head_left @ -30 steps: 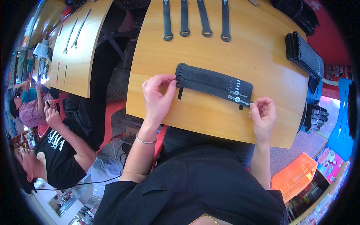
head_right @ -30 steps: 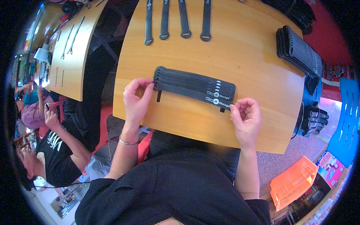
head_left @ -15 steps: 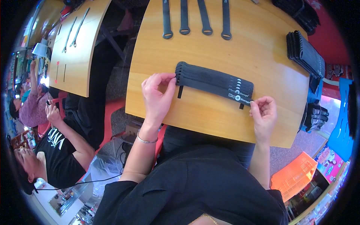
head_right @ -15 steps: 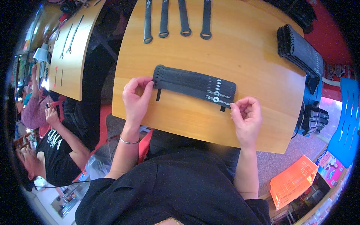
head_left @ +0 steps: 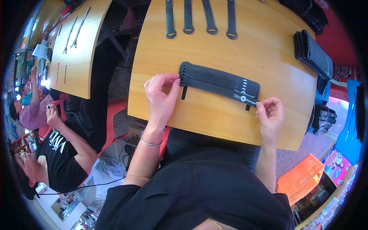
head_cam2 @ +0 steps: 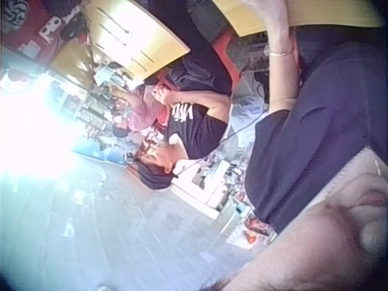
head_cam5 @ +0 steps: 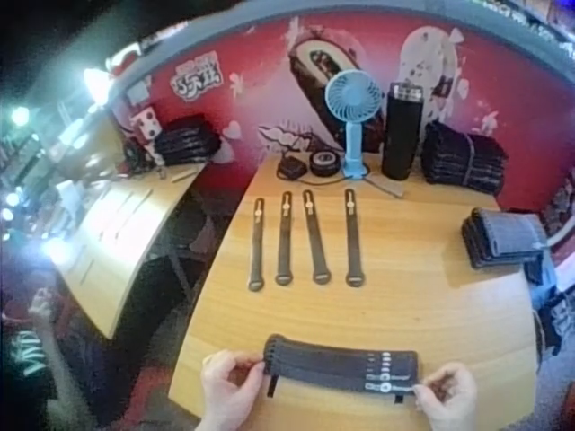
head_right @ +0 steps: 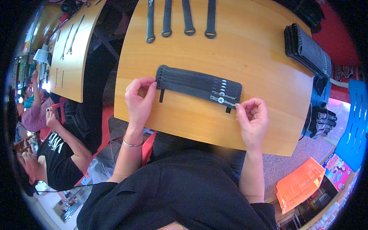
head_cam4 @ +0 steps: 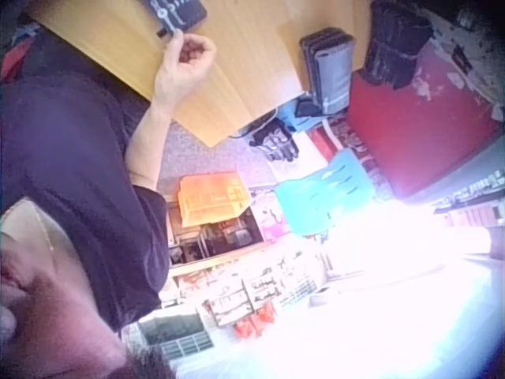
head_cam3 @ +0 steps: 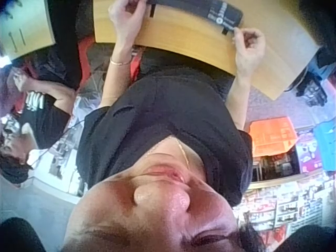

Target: Organizing and stacking black fabric straps onto a dual-peg mounting jig.

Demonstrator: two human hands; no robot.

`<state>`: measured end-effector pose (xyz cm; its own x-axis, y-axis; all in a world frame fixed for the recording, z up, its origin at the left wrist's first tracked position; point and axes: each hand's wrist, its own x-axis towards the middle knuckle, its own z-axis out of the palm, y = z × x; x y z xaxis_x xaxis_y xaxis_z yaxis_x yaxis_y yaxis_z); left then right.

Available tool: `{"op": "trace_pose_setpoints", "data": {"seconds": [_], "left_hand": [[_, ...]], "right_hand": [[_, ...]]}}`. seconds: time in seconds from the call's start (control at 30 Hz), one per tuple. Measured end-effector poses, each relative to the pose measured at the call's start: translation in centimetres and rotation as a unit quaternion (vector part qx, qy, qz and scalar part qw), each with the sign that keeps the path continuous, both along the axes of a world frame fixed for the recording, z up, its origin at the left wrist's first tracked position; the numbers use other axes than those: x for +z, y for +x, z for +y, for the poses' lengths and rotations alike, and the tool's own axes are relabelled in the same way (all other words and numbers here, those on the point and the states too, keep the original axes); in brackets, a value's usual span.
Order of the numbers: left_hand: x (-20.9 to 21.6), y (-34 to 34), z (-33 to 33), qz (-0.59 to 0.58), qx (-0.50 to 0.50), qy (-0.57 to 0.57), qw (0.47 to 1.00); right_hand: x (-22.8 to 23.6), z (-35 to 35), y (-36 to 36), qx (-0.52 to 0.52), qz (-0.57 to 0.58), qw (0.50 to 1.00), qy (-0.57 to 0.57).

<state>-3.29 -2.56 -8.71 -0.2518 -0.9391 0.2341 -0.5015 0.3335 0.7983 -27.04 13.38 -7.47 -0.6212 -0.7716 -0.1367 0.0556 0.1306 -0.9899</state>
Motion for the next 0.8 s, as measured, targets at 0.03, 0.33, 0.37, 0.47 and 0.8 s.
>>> {"op": "trace_pose_setpoints", "data": {"seconds": [0.03,0.33,0.37,0.47,0.8], "left_hand": [[0.01,0.00,-0.01,-0.002,-0.001,-0.002,1.000],[-0.15,-0.08,0.05,0.006,0.002,-0.001,1.000],[-0.13,-0.10,0.07,0.006,0.003,-0.004,1.000],[-0.34,-0.09,0.13,0.012,0.008,-0.004,1.000],[-0.11,-0.43,0.15,0.001,0.002,-0.013,1.000]], "right_hand": [[0.02,-0.01,0.01,0.000,0.000,1.000,0.000],[0.27,-0.14,0.21,-0.010,0.007,1.000,0.015],[0.21,-0.14,0.22,-0.011,0.008,1.000,0.017],[0.16,-0.17,0.23,-0.013,0.010,1.000,0.019],[0.30,-0.19,0.00,-0.014,0.031,0.999,0.027]]}}
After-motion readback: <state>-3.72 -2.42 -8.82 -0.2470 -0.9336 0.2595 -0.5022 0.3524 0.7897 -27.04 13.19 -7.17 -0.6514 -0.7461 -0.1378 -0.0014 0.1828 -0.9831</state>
